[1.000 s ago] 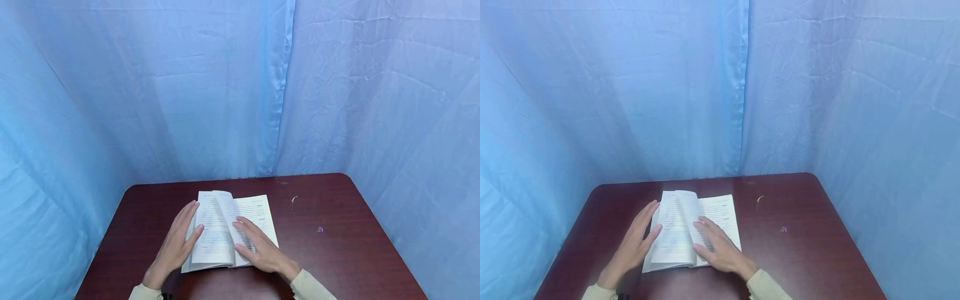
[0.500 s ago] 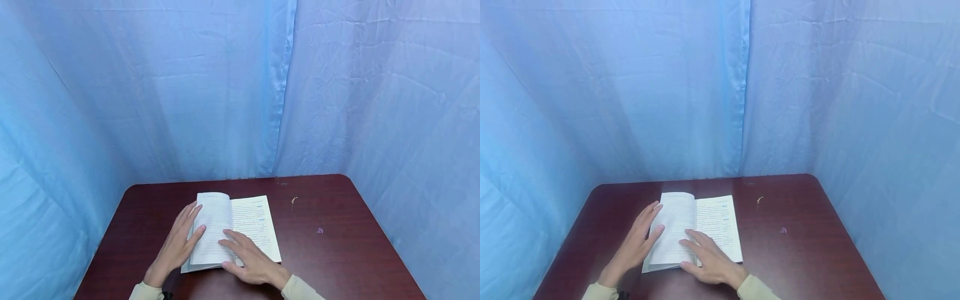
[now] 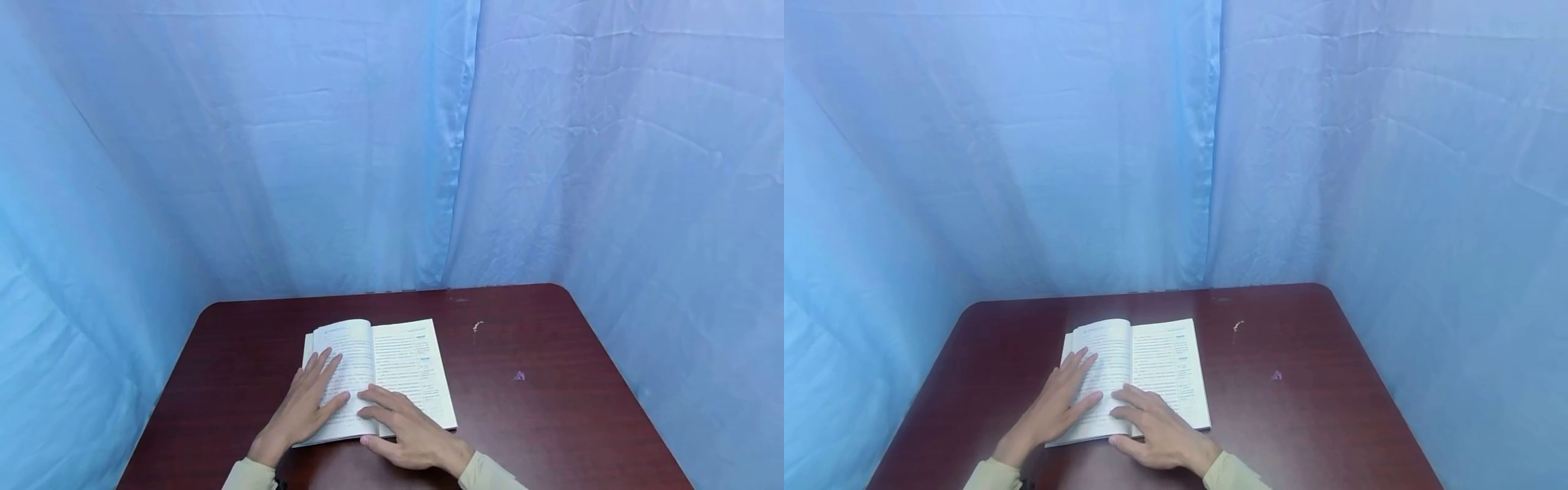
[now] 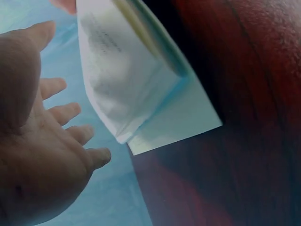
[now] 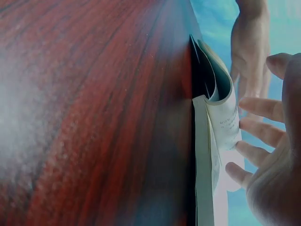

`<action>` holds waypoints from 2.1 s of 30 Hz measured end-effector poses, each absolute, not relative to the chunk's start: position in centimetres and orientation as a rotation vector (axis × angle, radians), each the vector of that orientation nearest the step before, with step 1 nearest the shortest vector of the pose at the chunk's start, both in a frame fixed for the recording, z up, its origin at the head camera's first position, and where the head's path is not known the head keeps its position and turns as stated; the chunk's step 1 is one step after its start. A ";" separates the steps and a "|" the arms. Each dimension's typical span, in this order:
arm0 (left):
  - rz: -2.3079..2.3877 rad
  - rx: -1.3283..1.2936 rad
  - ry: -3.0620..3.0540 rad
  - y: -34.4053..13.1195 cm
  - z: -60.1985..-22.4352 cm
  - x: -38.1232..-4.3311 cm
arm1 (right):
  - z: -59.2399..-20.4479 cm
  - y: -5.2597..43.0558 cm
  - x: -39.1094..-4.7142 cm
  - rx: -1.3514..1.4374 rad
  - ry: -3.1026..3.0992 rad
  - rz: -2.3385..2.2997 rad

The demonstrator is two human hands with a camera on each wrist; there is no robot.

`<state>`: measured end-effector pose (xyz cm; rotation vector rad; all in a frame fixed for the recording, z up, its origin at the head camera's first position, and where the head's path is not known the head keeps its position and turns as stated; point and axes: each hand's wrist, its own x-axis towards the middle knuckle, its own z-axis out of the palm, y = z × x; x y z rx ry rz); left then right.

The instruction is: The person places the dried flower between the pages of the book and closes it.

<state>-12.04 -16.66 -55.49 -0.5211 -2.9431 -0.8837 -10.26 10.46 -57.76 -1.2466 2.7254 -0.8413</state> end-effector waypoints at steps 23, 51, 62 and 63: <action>-1.000 -0.428 -3.144 -17.3 -56.9 -11.5 | -57.2 14.7 -11.8 -1.181 2.907 -1.020; -1.079 -0.425 -3.010 -18.7 -61.6 -12.1 | -57.0 25.8 -17.1 -0.303 3.216 -1.066; -1.122 -0.451 -3.045 -18.2 -58.6 -11.3 | -58.0 27.2 -19.6 -0.119 3.121 -1.014; -1.116 -0.450 -3.053 -18.1 -58.6 -11.4 | -58.2 27.2 -19.9 -0.114 3.113 -1.010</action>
